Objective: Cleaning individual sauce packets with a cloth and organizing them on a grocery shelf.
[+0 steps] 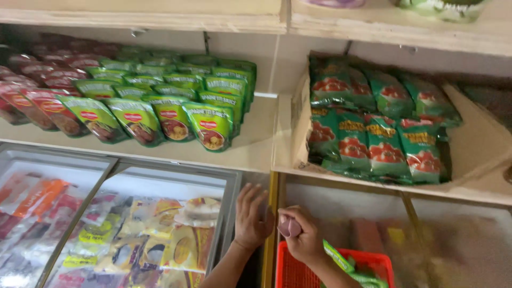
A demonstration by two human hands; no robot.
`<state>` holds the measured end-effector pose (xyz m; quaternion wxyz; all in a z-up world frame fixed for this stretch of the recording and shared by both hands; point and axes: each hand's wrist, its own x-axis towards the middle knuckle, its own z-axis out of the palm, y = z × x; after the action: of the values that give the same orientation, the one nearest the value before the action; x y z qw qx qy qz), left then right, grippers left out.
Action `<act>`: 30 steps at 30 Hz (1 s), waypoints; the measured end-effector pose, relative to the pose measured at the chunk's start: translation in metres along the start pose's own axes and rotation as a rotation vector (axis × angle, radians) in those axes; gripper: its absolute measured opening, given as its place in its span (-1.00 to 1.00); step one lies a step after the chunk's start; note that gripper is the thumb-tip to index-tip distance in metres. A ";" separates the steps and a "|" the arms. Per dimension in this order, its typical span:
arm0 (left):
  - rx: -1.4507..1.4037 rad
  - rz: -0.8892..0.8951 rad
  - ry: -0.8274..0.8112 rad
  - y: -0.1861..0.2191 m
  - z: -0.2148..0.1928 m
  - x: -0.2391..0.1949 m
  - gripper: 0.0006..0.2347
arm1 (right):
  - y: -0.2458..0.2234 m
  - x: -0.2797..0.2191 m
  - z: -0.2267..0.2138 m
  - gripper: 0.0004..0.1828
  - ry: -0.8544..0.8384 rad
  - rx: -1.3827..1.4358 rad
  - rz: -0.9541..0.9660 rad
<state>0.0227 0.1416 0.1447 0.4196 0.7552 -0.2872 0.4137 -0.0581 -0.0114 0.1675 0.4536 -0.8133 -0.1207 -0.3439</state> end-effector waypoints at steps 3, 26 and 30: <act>-0.301 -0.036 -0.378 0.016 0.020 -0.056 -0.70 | 0.053 -0.045 -0.025 -0.68 -0.105 -0.032 0.213; 0.134 -0.373 -1.510 0.086 0.145 -0.164 -0.10 | 0.106 -0.145 -0.158 -0.57 -0.220 -0.518 0.575; 0.108 -0.201 -1.288 0.045 0.165 -0.212 -0.27 | 0.130 -0.144 -0.158 -0.82 -0.203 -0.308 0.500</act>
<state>-0.0537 -0.0055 -0.0719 0.1615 0.8951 -0.3879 -0.1489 -0.1685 -0.1969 0.0420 0.3812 -0.9071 0.0921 -0.1530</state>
